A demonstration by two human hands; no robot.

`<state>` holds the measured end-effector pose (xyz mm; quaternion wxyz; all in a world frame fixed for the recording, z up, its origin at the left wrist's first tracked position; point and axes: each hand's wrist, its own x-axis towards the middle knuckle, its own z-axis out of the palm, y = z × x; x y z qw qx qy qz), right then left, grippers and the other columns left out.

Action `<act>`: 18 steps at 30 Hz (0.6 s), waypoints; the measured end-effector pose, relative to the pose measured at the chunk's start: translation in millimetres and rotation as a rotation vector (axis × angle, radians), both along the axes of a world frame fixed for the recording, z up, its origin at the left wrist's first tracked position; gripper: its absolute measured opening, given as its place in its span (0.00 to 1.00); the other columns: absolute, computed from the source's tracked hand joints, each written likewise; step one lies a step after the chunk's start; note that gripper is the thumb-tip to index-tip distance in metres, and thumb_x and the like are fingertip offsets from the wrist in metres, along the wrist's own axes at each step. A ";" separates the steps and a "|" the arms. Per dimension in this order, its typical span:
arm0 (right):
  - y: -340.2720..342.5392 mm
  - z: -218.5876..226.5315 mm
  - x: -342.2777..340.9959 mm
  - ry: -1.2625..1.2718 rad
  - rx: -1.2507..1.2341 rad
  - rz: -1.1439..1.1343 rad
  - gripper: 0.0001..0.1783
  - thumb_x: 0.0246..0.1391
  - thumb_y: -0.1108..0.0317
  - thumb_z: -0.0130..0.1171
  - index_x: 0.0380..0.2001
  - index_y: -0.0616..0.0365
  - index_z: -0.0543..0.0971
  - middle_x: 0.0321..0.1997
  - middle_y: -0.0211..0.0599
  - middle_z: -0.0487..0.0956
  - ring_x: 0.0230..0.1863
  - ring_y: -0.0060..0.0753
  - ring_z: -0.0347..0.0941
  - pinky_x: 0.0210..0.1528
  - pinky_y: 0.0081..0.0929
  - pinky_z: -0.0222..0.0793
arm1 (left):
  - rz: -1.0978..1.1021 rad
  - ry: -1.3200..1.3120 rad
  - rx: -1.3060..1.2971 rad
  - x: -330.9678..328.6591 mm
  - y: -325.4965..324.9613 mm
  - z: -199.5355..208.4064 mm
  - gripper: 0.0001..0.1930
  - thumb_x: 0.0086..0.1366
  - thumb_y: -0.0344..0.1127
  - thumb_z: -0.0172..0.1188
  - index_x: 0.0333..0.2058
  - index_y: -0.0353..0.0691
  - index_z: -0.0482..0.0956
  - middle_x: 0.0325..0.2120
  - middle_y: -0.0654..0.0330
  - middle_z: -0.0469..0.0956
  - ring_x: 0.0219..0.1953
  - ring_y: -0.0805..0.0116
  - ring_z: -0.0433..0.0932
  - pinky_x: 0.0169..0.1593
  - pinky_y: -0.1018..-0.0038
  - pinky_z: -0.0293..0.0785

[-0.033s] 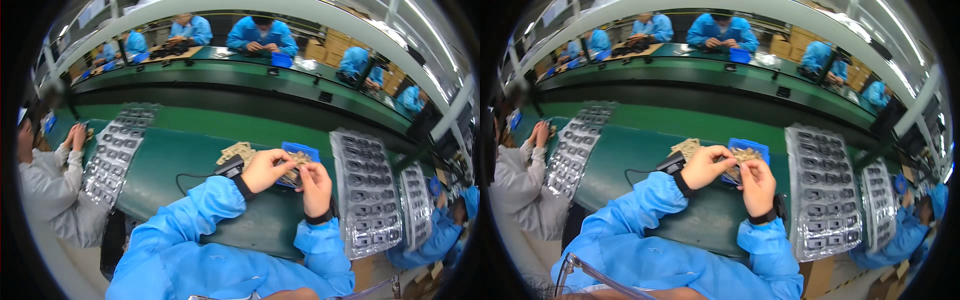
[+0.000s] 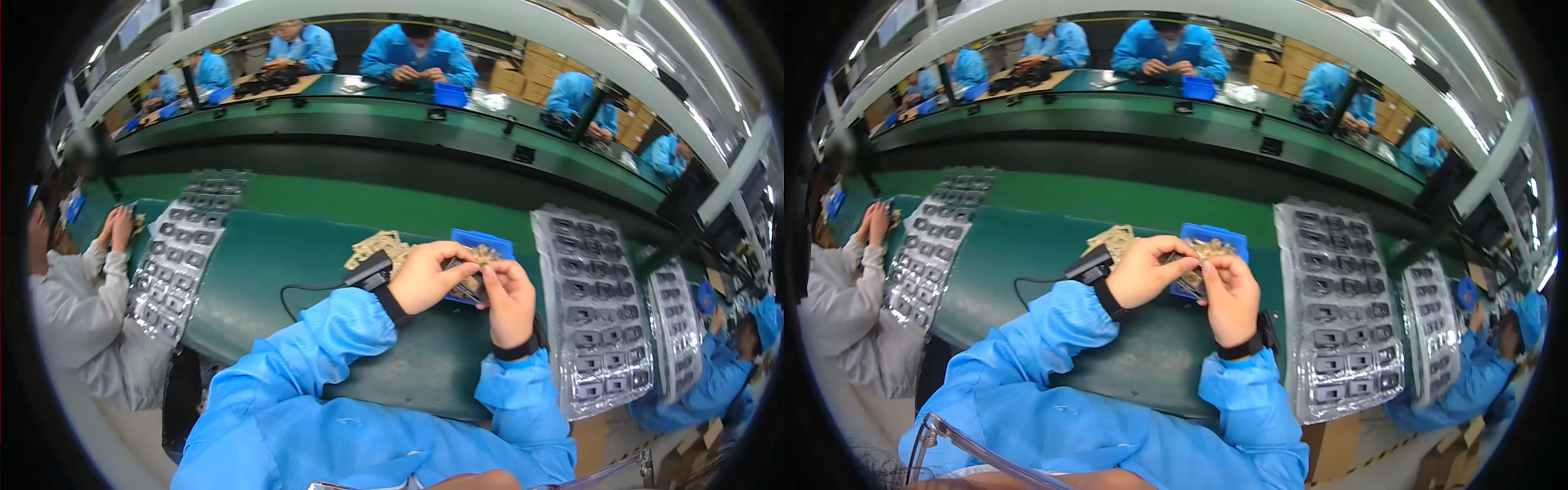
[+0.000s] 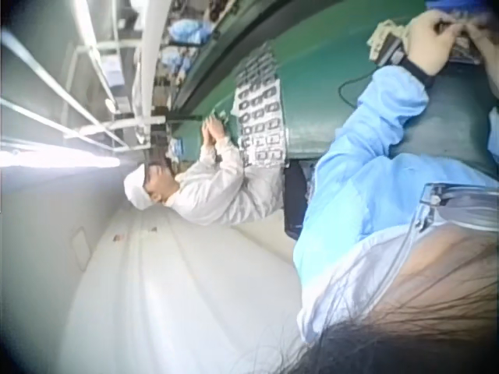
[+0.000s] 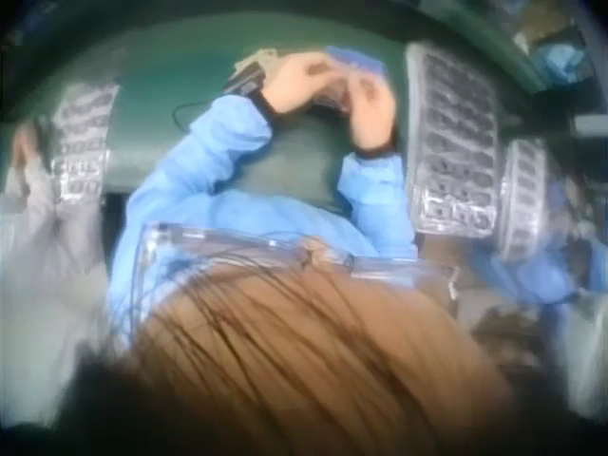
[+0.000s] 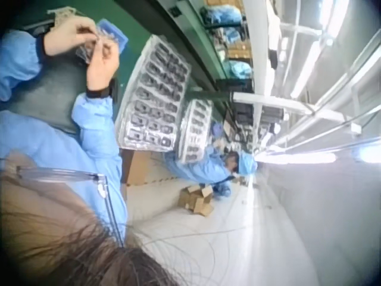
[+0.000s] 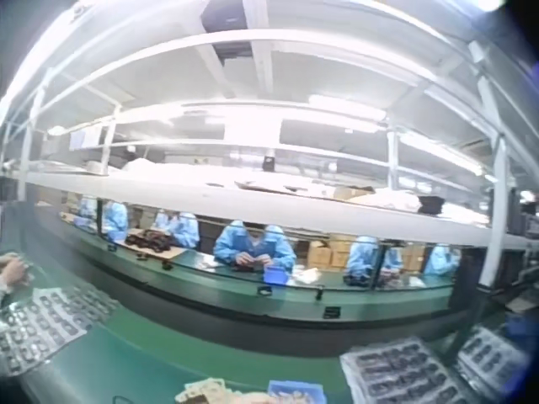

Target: Manually assembling small electronic components on a production line.

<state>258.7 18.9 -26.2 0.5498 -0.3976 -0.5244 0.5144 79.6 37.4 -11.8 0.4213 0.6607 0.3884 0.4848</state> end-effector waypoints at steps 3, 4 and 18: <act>12.5 -7.7 5.9 0.094 -0.036 0.015 0.07 0.66 0.69 0.57 0.45 0.57 0.76 0.38 0.30 0.82 0.36 0.17 0.78 0.30 0.16 0.74 | 0.003 0.046 0.150 10.2 9.2 3.5 0.10 0.66 0.25 0.61 0.45 0.34 0.82 0.40 0.57 0.83 0.42 0.73 0.80 0.47 0.76 0.76; 13.7 -10.2 5.9 0.150 -0.056 0.030 0.08 0.66 0.70 0.57 0.46 0.58 0.76 0.40 0.31 0.82 0.38 0.18 0.79 0.32 0.17 0.75 | -0.014 0.027 0.119 11.5 13.0 0.8 0.12 0.66 0.24 0.59 0.49 0.35 0.81 0.41 0.57 0.82 0.43 0.72 0.80 0.48 0.76 0.76; -16.2 -12.2 -10.9 0.006 0.183 -0.101 0.22 0.59 0.82 0.59 0.57 0.65 0.74 0.54 0.44 0.79 0.53 0.30 0.78 0.40 0.20 0.80 | 0.121 -0.139 0.100 5.6 13.8 -0.1 0.03 0.60 0.25 0.67 0.34 0.36 0.84 0.52 0.57 0.75 0.44 0.74 0.78 0.42 0.79 0.76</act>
